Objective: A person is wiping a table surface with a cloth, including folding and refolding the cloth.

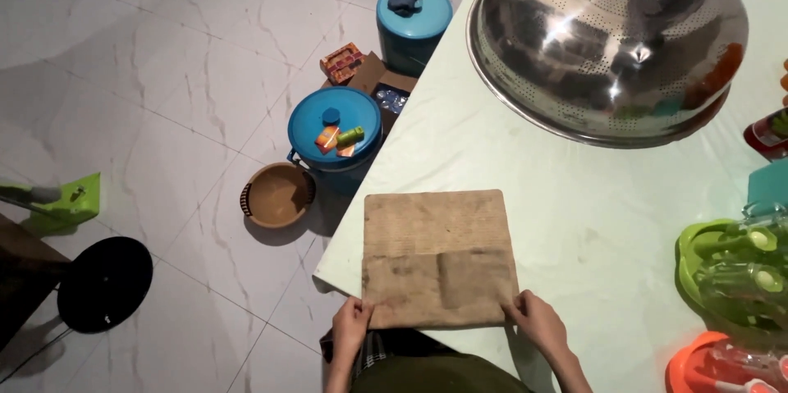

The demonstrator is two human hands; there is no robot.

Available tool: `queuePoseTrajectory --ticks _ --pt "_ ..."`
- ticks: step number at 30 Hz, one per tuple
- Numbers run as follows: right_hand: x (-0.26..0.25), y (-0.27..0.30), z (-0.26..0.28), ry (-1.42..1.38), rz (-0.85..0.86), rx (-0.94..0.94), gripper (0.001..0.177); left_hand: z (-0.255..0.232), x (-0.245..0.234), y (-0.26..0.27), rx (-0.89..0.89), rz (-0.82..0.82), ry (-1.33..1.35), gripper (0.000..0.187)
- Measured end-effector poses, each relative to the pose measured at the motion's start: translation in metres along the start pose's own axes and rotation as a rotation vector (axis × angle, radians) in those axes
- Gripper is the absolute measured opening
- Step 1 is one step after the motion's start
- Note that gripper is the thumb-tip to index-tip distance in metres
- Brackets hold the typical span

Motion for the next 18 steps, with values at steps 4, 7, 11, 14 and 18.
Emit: queuePoseTrajectory --ticks 4,7,11,14,18 --pt "-0.009 0.004 -0.005 -0.065 -0.012 0.03 0.035 -0.008 -0.005 0.0 0.078 -0.049 0.066 0.031" --pt "-0.003 0.0 -0.018 -0.096 -0.02 0.022 0.034 -0.003 -0.004 0.001 0.111 -0.058 0.056 0.032" --pt "0.013 -0.013 -0.033 -0.136 -0.075 -0.012 0.032 0.008 -0.002 0.006 -0.064 -0.008 0.064 0.033" --pt "-0.001 0.014 -0.006 -0.178 0.004 -0.092 0.028 0.006 -0.002 0.01 -0.098 0.051 0.069 0.035" --pt "-0.001 0.033 0.011 0.051 0.151 -0.171 0.055 -0.07 -0.03 0.042 -0.058 0.188 0.153 0.091"
Point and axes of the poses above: each hand's wrist, its own y-axis away from the middle knuckle, its own x-axis out of the palm, z = x × y, the point moved 10 cm from there along -y, towards the middle knuckle, and after that the axes turned 5 degrees about y, right-handed, at the moved point
